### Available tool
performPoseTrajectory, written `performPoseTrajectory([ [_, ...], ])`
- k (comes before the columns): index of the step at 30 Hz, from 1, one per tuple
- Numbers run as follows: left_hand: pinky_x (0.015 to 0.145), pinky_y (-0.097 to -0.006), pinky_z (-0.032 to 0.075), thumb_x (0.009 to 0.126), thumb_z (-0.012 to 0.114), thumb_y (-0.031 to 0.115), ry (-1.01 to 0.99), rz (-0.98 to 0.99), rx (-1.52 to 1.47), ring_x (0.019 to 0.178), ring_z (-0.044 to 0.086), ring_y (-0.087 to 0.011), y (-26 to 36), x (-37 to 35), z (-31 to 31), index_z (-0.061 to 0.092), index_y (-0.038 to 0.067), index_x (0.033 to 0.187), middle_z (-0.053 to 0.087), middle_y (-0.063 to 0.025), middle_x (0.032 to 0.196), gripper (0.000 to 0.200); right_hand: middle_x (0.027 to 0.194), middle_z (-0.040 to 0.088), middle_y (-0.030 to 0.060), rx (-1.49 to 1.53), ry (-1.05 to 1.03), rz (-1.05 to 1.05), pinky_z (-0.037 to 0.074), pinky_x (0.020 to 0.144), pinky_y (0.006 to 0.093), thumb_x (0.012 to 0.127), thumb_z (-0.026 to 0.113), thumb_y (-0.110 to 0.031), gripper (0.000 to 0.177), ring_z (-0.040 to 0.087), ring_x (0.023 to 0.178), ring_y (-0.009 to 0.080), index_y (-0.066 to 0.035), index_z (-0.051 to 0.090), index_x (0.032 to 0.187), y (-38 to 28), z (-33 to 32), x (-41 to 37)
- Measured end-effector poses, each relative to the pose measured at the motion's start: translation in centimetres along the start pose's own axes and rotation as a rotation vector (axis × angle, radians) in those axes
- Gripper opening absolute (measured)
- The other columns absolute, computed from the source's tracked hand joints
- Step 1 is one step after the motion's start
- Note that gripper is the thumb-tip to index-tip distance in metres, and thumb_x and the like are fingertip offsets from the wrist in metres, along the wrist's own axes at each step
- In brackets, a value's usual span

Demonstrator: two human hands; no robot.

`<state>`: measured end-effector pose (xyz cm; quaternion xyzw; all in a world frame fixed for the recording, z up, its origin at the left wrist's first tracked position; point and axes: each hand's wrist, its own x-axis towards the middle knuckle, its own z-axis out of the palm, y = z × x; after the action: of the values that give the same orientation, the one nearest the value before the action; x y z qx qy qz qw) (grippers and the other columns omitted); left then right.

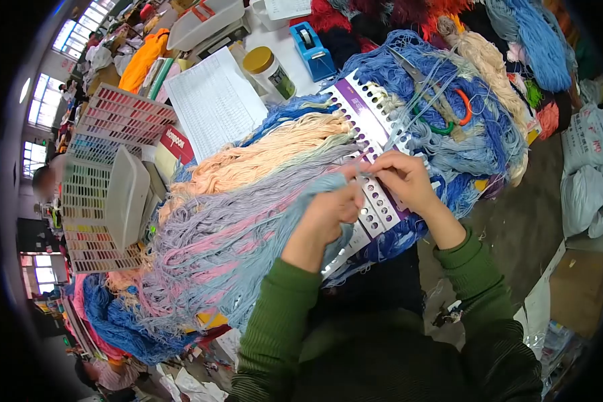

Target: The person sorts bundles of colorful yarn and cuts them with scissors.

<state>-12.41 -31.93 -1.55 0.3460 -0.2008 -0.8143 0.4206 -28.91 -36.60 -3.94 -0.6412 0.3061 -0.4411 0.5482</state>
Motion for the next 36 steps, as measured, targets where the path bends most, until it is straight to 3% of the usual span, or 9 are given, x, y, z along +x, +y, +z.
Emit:
performPoseTrajectory([
  [4,0.042,-0.0172,0.038,0.079,0.051,0.018,0.416,0.065,0.562,0.047,0.046,-0.0071,0.7,-2.0,1.5,0.053,0.003,0.092,0.053,-0.0036,0.067,0.020,0.069,0.047,0.0061,-0.368,-0.057,-0.067,0.036,0.058,0.0244,0.064,0.062,-0.007,0.023,0.045,0.065,0.0135,-0.003,0.057,0.086,-1.5,0.0,0.1],
  [6,0.045,-0.0168,0.040,0.079,0.053,0.021,0.559,-0.053,0.307,0.064,0.051,-0.0084,3.1,-6.8,-1.0,0.052,0.005,0.089,0.054,-0.0054,0.073,0.020,0.070,0.044,0.0052,-0.600,-0.071,-0.269,0.033,0.063,0.0301,0.056,0.066,-0.017,0.037,0.042,0.067,0.0206,-0.006,0.055,0.090,-0.5,0.1,0.2],
  [12,0.032,-0.0119,0.025,0.081,0.045,0.006,0.920,0.760,-0.613,0.040,0.034,-0.0009,9.4,-27.5,-15.7,0.050,0.002,0.087,0.045,0.0023,0.058,0.009,0.077,0.047,0.0064,-0.674,-0.050,-0.193,0.032,0.071,0.0349,0.056,0.062,-0.021,0.036,0.044,0.077,0.0242,-0.009,0.054,0.090,-0.5,0.9,0.0],
  [15,0.032,-0.0124,0.024,0.083,0.045,0.010,1.006,0.780,-0.081,0.041,0.034,-0.0012,7.2,-28.7,-10.9,0.050,0.000,0.094,0.046,0.0014,0.059,0.016,0.075,0.047,0.0065,-0.718,-0.027,-0.215,0.033,0.069,0.0345,0.056,0.062,-0.020,0.034,0.044,0.075,0.0245,-0.010,0.055,0.088,-0.5,1.2,-0.1],
  [17,0.036,-0.0145,0.027,0.084,0.044,0.018,0.624,0.643,0.097,0.044,0.038,-0.0027,4.2,-24.8,-5.0,0.050,-0.001,0.099,0.051,-0.0013,0.063,0.025,0.074,0.048,0.0067,-0.676,0.014,-0.262,0.035,0.067,0.0344,0.056,0.062,-0.014,0.030,0.046,0.074,0.0252,-0.009,0.055,0.084,-0.9,1.8,0.0],
  [19,0.044,-0.0179,0.034,0.086,0.039,0.027,0.788,0.419,0.133,0.050,0.039,-0.0062,1.5,-20.0,-0.1,0.046,0.000,0.105,0.057,-0.0062,0.078,0.034,0.076,0.049,0.0072,-0.522,0.097,-0.270,0.037,0.061,0.0321,0.057,0.062,-0.008,0.023,0.048,0.070,0.0235,-0.006,0.055,0.079,-2.0,3.4,-0.7],
  [22,0.082,-0.0370,0.041,0.086,0.033,0.038,0.381,0.321,0.063,0.103,0.045,-0.0242,-0.1,-15.4,1.8,0.041,-0.004,0.111,0.045,-0.0150,0.112,0.049,0.069,0.049,0.0070,-0.283,-0.018,-0.174,0.037,0.052,0.0271,0.066,0.060,-0.006,0.008,0.048,0.061,0.0169,-0.001,0.055,0.069,-3.8,6.3,-3.0],
  [28,0.081,-0.0324,0.040,0.086,0.025,0.043,0.169,0.267,-0.110,0.097,0.048,-0.0237,-1.8,-12.9,2.9,0.033,-0.007,0.117,0.045,-0.0170,0.110,0.059,0.057,0.052,0.0016,0.488,-0.244,0.470,0.034,0.041,0.0173,0.074,0.055,-0.006,0.009,0.047,0.049,0.0050,0.002,0.060,0.075,-7.9,10.1,-5.4],
  [36,0.080,-0.0313,0.041,0.086,0.039,0.016,0.385,0.403,0.074,0.090,0.052,-0.0202,-2.9,-13.4,3.1,0.042,-0.007,0.109,0.050,-0.0154,0.103,0.033,0.056,0.054,0.0033,0.662,-0.180,0.513,0.033,0.039,0.0170,0.073,0.053,-0.006,0.011,0.045,0.044,0.0051,0.003,0.060,0.076,-7.7,9.9,-5.6],
])
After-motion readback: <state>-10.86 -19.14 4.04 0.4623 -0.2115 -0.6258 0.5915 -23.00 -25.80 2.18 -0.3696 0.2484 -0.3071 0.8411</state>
